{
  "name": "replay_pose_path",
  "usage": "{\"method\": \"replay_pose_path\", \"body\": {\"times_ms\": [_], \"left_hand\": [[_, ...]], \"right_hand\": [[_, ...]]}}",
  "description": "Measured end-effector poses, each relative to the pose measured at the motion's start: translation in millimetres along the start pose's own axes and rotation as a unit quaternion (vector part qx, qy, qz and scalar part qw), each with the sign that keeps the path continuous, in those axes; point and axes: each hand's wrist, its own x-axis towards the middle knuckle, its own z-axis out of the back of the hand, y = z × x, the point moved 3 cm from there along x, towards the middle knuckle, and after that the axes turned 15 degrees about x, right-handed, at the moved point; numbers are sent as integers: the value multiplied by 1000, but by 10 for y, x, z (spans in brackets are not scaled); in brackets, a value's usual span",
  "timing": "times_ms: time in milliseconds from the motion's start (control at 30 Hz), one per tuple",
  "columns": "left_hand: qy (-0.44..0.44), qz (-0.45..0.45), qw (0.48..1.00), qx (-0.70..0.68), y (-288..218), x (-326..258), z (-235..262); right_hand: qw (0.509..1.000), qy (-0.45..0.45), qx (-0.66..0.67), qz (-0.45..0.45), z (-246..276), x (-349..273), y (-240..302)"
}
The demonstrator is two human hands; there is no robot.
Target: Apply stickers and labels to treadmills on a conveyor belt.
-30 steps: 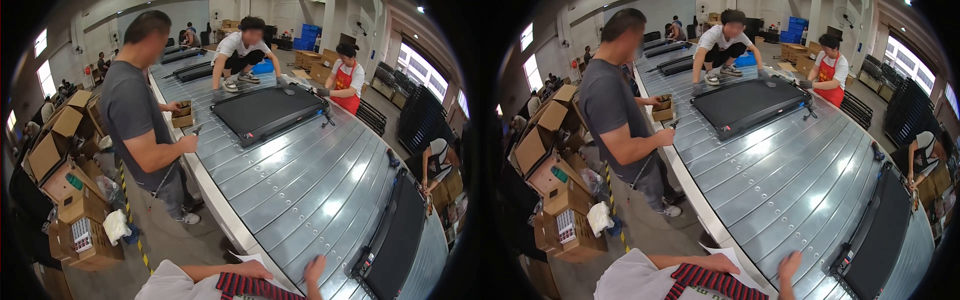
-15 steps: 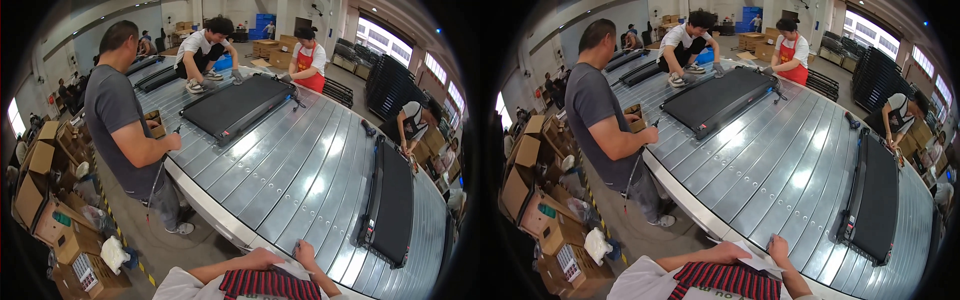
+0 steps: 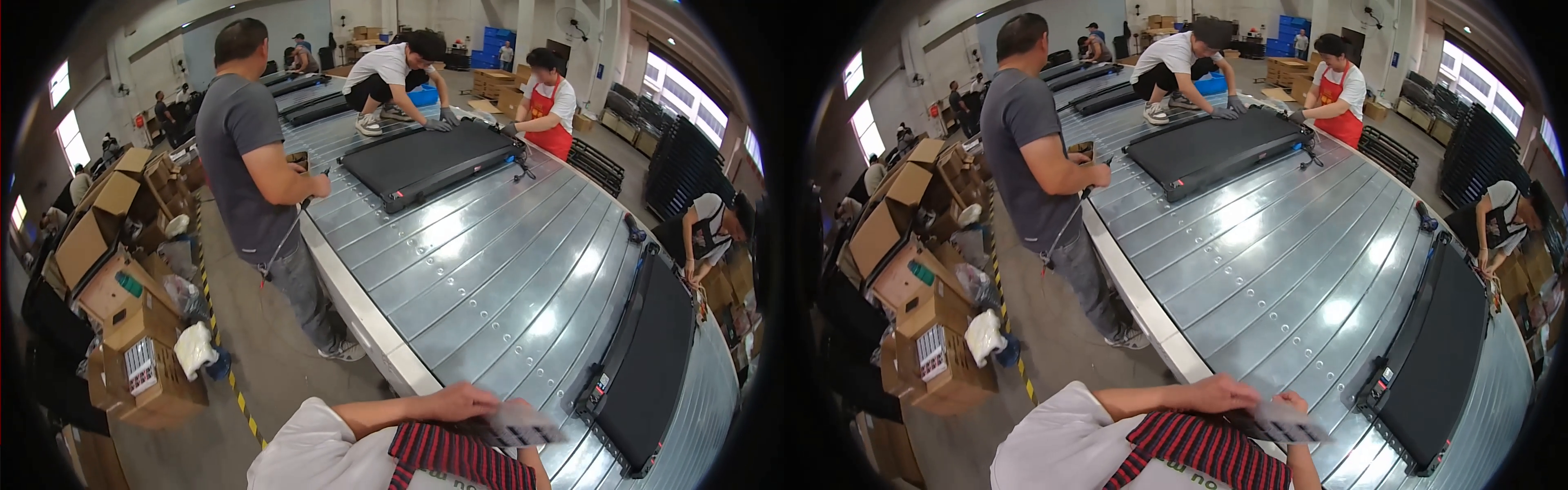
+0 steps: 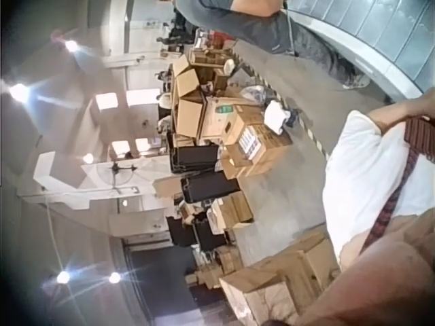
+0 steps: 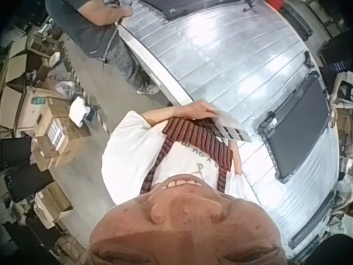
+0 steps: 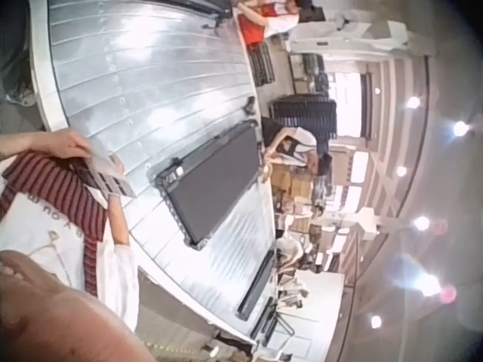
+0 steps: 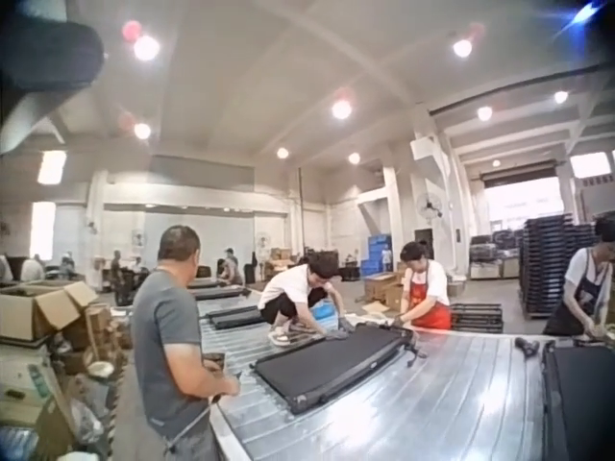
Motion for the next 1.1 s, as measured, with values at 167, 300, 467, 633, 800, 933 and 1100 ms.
{"method": "replay_pose_path", "body": {"times_ms": [167, 300, 467, 633, 800, 933, 1100], "left_hand": [[-113, 253, 957, 84, 138, 636, -313], [-309, 217, 883, -279, -35, 1128, 2], [-308, 183, 872, -333, -93, 1576, -387], [-279, 173, 879, -347, -181, 1569, -372], [-266, 173, 864, -391, -118, 1526, -229], [-291, 138, 854, -408, -155, 1585, -141], [-307, 159, 847, -404, -114, 1541, -260]], "right_hand": [[792, -246, 559, -8, 1074, -403, 213], [662, -71, 745, -32, 1868, -30, 428], [757, -42, 652, 11, 2475, -129, 497], [745, -44, 665, 1, 2418, -125, 482], [755, -57, 653, 12, 2466, -64, 571], [754, -41, 656, 16, 2469, 105, 729], [777, -109, 617, 60, 2485, 109, 762]]}}
